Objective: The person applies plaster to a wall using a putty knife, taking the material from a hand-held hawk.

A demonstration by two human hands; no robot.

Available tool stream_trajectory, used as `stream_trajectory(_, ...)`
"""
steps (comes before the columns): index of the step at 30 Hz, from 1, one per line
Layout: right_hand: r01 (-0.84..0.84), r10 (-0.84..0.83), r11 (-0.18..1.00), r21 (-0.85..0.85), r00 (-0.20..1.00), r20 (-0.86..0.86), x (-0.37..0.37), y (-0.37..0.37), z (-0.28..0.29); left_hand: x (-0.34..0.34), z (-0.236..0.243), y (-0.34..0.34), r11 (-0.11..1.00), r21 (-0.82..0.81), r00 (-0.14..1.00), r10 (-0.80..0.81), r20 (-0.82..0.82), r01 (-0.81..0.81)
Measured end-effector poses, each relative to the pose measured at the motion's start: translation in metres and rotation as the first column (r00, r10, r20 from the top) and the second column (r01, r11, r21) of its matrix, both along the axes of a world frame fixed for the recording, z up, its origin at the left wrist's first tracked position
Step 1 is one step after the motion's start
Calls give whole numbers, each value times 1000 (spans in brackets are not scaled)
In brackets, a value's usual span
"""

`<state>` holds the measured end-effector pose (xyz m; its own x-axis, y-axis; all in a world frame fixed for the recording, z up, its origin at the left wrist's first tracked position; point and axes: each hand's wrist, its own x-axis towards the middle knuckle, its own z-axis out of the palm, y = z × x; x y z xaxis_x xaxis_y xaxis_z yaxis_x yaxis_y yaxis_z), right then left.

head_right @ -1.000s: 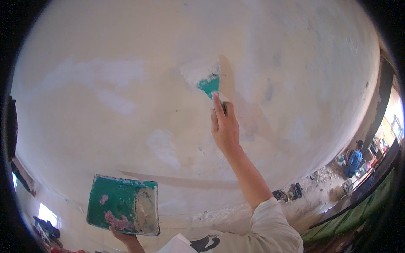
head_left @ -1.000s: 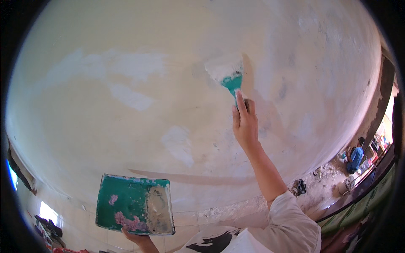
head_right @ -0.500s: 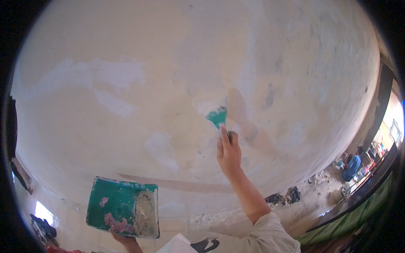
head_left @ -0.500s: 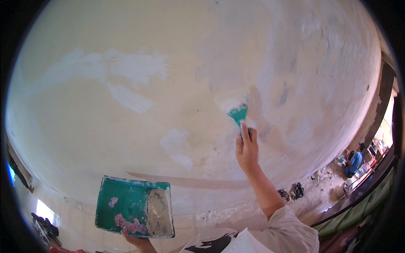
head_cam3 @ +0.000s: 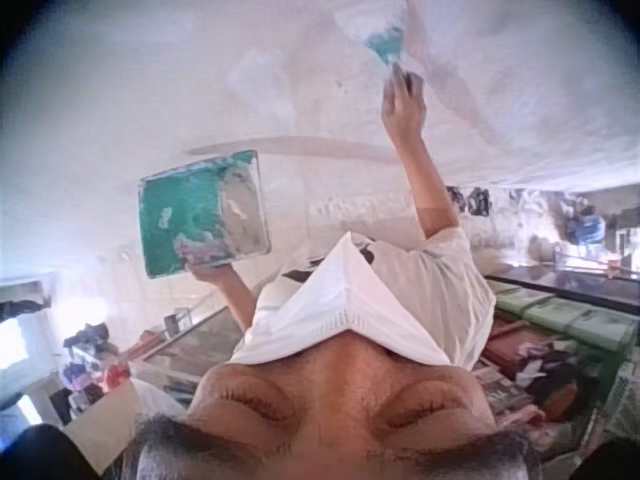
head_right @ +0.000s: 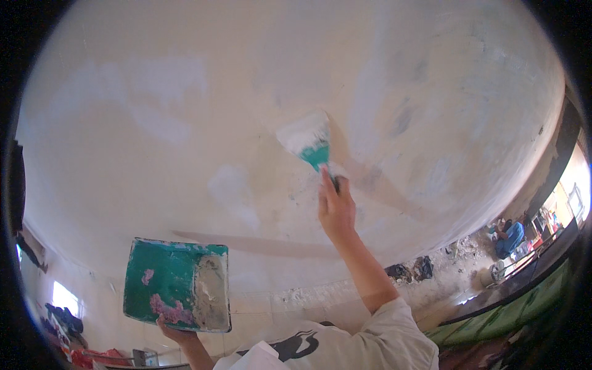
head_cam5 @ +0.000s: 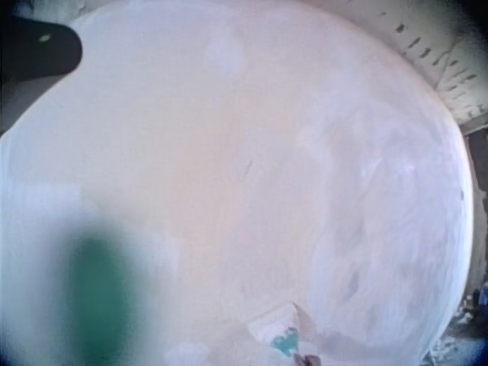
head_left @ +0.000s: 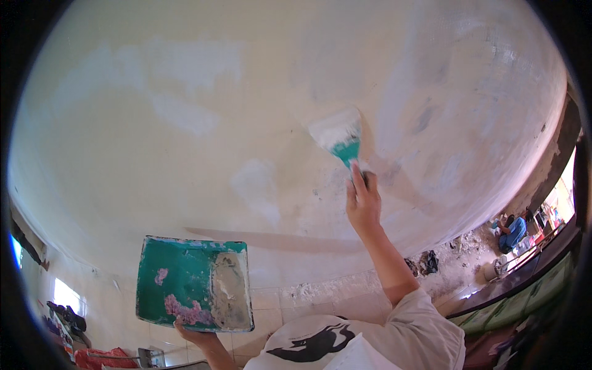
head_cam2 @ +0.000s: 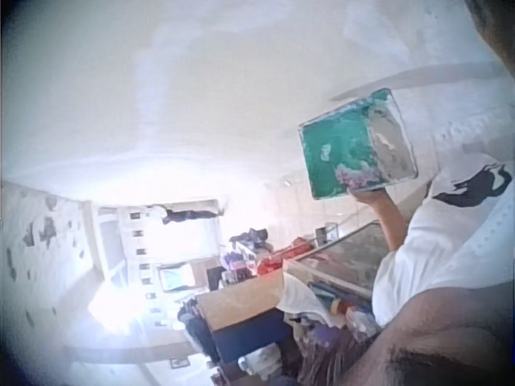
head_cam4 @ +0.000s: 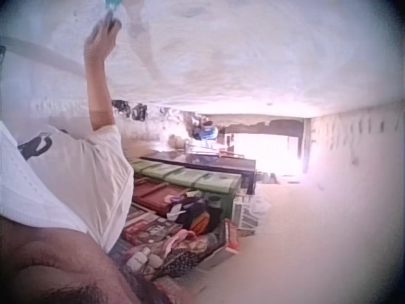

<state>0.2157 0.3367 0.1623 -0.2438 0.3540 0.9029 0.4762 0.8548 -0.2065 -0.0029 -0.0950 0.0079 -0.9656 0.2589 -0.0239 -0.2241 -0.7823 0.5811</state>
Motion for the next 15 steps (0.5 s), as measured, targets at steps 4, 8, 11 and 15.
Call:
stream_trajectory(4,-101,101,995,-15,995,-19,48,-3,-57,18,43,27,963,-133,967,244,72,-233)
stream_trajectory(8,-360,385,896,-261,921,50,56,-51,-59,7,17,15,992,-80,995,101,-13,-102)
stream_trajectory(11,-553,607,646,-526,790,-86,33,-91,-60,5,16,15,993,-71,996,92,8,-91)
stream_trajectory(15,-519,690,129,-845,659,-299,-2,-129,-61,-7,1,11,994,-98,999,44,-23,-46)
